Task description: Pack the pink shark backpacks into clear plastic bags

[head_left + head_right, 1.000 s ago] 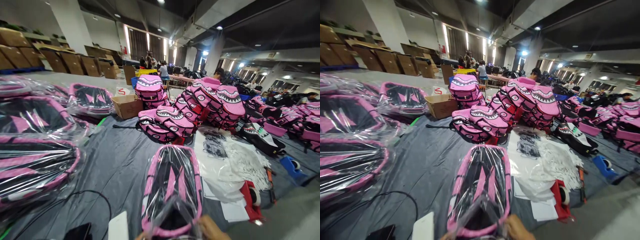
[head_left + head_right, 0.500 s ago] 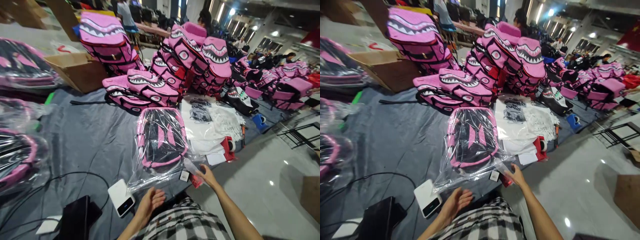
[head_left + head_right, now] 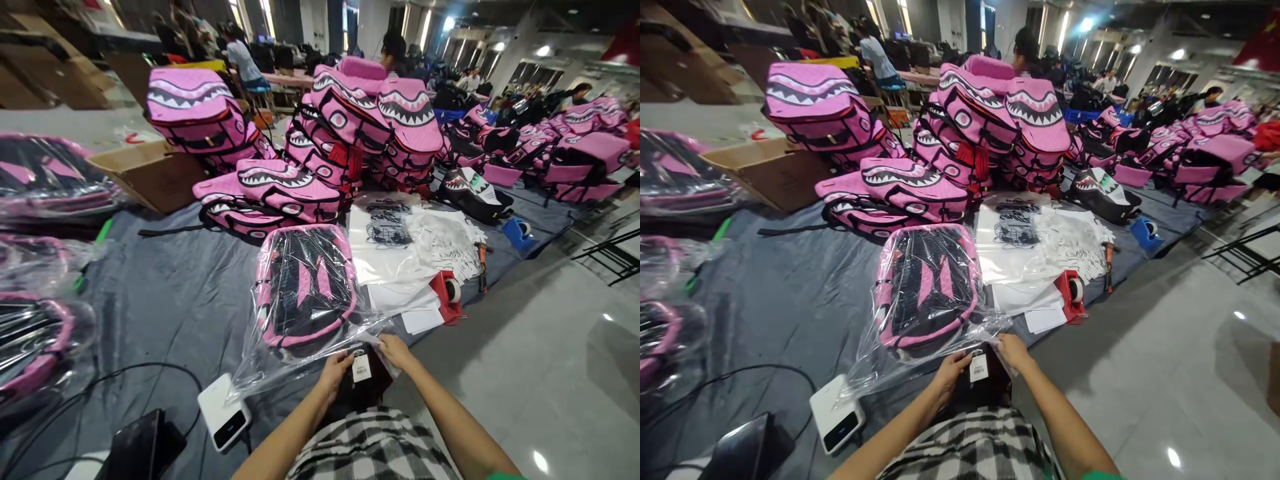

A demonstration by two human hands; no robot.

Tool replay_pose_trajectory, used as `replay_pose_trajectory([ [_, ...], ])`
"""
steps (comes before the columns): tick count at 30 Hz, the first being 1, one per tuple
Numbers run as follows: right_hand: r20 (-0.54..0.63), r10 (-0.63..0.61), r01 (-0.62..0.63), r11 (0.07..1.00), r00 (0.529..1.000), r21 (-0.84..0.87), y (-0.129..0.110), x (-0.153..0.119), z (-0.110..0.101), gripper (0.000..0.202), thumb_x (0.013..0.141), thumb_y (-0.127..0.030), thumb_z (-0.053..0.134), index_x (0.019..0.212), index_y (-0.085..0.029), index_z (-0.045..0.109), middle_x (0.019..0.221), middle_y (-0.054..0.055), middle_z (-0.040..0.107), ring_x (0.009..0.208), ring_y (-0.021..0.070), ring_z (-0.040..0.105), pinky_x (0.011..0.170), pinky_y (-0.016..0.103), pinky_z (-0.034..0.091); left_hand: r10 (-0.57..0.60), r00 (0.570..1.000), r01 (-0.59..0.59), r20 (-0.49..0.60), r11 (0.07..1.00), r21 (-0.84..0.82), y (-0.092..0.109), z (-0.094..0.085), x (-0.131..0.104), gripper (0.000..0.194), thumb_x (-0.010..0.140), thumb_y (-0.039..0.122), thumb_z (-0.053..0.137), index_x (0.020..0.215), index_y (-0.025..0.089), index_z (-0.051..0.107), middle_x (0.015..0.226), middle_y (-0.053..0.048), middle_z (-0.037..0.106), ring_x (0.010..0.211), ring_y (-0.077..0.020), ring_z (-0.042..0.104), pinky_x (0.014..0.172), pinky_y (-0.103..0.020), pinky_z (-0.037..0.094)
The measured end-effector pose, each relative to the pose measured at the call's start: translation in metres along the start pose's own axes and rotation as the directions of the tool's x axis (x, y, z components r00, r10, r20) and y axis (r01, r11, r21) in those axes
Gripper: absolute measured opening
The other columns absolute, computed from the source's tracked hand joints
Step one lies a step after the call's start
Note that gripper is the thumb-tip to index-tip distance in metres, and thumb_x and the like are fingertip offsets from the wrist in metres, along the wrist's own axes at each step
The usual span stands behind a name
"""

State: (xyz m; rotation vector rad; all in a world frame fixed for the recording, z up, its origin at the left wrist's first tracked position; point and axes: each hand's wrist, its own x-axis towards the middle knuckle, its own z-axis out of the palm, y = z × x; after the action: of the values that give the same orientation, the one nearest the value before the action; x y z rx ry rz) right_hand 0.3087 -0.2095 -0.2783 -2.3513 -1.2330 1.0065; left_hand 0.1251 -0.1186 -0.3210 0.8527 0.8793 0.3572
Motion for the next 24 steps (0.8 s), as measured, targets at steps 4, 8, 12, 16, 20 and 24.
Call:
replay_pose_trajectory([
  [4, 0.210, -0.135, 0.073, 0.958, 0.968, 0.277, 0.014, 0.005, 0.004, 0.029, 0.088, -0.032, 0.051, 0.065, -0.017, 0.061, 0.066, 0.001, 0.064, 0.070, 0.0189, 0.061, 0.069, 0.027, 0.046, -0.004, 0.999, 0.001, -0.049, 0.999, -0.044, 0.001, 0.001, -0.008, 0.051, 0.048, 0.055, 0.093, 0.070, 0.014, 0.070, 0.063, -0.003, 0.065, 0.061, -0.0156, 0.061, 0.062, -0.027, 0.049],
  [8, 0.293, -0.183, 0.026, 0.884, 0.938, 0.467, 0.024, -0.002, 0.015, 0.049, 0.094, -0.052, 0.038, 0.077, -0.016, 0.066, 0.069, 0.003, 0.066, 0.061, 0.0168, 0.058, 0.060, 0.028, 0.048, 0.011, 0.992, -0.016, -0.122, 0.999, -0.040, -0.008, 0.018, -0.002, 0.055, 0.045, 0.056, 0.093, 0.072, 0.016, 0.066, 0.068, -0.002, 0.065, 0.064, -0.0161, 0.062, 0.066, -0.029, 0.051],
  [12, 0.263, -0.147, -0.007, 0.861, 0.954, 0.509, 0.036, -0.009, 0.019, 0.056, 0.095, -0.056, 0.033, 0.092, -0.014, 0.069, 0.076, 0.005, 0.069, 0.064, 0.0170, 0.060, 0.061, 0.028, 0.049, 0.076, 0.975, -0.056, -0.210, 0.994, 0.096, -0.023, 0.024, 0.006, 0.058, 0.049, 0.065, 0.087, 0.065, 0.018, 0.057, 0.058, 0.004, 0.055, 0.057, -0.0121, 0.054, 0.058, -0.024, 0.045],
  [16, 0.207, -0.077, -0.016, 0.909, 0.975, 0.417, 0.039, -0.007, 0.029, 0.033, 0.084, -0.045, 0.060, 0.090, -0.015, 0.073, 0.079, 0.002, 0.071, 0.072, 0.0181, 0.063, 0.066, 0.026, 0.047, 0.156, 0.975, -0.086, -0.160, 0.923, 0.375, -0.038, 0.025, 0.011, 0.060, 0.065, 0.075, 0.070, 0.060, 0.018, 0.055, 0.053, 0.005, 0.049, 0.052, -0.0111, 0.048, 0.053, -0.023, 0.040],
  [20, 0.085, 0.034, -0.051, 0.975, 0.996, 0.215, 0.035, -0.009, 0.041, 0.020, 0.080, -0.034, 0.069, 0.081, -0.015, 0.073, 0.075, 0.003, 0.072, 0.075, 0.0218, 0.066, 0.065, 0.026, 0.045, 0.157, 0.985, -0.160, 0.066, 0.724, 0.671, -0.036, 0.017, -0.001, 0.057, 0.085, 0.068, 0.053, 0.062, 0.017, 0.062, 0.051, 0.001, 0.054, 0.048, -0.0145, 0.052, 0.052, -0.027, 0.044],
  [24, -0.068, 0.047, -0.048, 0.999, 0.997, -0.008, 0.033, -0.023, 0.044, 0.019, 0.091, -0.030, 0.060, 0.097, -0.017, 0.073, 0.086, 0.009, 0.076, 0.083, 0.0258, 0.071, 0.071, 0.029, 0.048, 0.218, 0.929, -0.362, 0.299, 0.370, 0.855, -0.005, 0.002, -0.011, 0.033, 0.097, 0.036, 0.046, 0.099, 0.016, 0.071, 0.093, -0.012, 0.072, 0.090, -0.0274, 0.068, 0.084, -0.042, 0.052],
])
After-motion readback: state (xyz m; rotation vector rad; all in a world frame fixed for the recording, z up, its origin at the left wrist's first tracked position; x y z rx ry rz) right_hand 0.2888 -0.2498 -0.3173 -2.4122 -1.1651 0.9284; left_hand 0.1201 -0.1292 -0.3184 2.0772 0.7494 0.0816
